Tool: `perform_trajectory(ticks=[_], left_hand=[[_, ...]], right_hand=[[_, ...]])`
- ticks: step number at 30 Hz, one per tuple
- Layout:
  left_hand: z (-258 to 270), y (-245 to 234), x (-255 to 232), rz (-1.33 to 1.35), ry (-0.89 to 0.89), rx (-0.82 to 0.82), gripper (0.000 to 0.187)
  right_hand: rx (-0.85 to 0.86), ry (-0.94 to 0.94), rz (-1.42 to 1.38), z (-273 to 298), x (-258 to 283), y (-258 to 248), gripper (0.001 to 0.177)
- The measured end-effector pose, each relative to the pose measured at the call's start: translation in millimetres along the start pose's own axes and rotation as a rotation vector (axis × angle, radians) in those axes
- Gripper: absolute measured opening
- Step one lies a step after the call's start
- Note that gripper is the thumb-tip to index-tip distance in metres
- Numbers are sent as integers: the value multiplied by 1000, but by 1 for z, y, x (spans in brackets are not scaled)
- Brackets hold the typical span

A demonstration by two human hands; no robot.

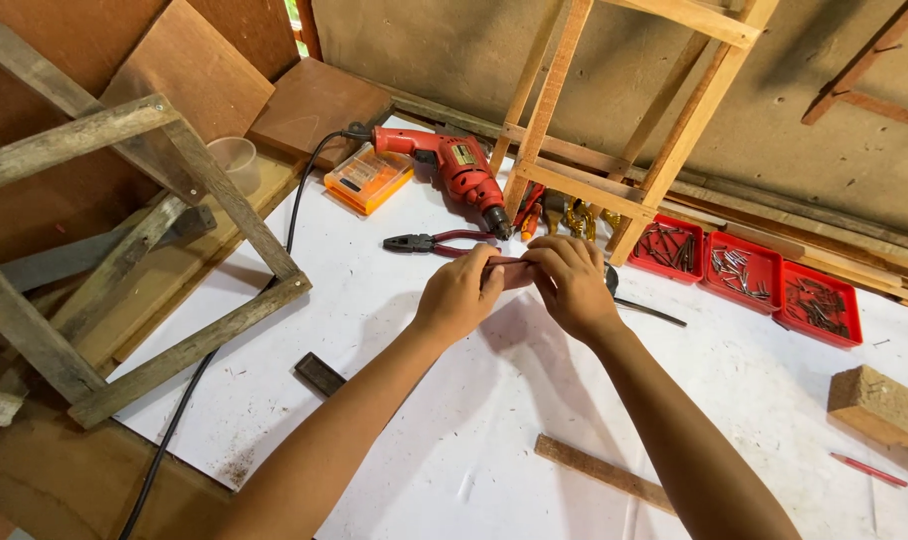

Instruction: Assembling and sanding a wooden frame structure using a hammer, nails, and sandpaper.

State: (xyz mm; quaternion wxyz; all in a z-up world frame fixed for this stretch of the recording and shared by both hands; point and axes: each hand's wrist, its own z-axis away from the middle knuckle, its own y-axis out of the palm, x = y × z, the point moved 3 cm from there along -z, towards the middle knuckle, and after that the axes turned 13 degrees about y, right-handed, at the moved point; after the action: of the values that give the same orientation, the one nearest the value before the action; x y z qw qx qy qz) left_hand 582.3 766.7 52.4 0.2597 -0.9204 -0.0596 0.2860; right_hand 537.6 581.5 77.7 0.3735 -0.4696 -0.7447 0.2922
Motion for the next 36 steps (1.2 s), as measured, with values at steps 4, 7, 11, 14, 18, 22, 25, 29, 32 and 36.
perform_trajectory(ticks=[4,7,11,14,18,22,25,29,32,36], left_hand=[[2,7,-11,103,-85,77,17],[4,16,-37,196,-2,106,16],[8,30,-74,231,68,201,14],[15,39,-105,259,64,276,14],[29,56,-151,311,20,401,15],[53,86,-179,342,76,400,16],[64,104,-197,336,157,352,27],[88,128,-208,17,187,483,63],[99,146,-208,26,143,563,34],[99,156,-216,58,90,540,23]], right_hand=[[73,60,-27,7,6,-25,27],[234,177,-13,22,3,-45,37],[495,372,-283,58,-13,-59,30],[633,511,-274,90,-22,-75,26],[746,691,-50,134,-15,-111,28],[676,670,-176,186,-29,-133,31],[643,740,-191,207,-20,-164,42],[598,712,-83,247,-26,-186,49],[515,663,0,270,-35,-191,43],[372,758,237,282,-16,-196,38]])
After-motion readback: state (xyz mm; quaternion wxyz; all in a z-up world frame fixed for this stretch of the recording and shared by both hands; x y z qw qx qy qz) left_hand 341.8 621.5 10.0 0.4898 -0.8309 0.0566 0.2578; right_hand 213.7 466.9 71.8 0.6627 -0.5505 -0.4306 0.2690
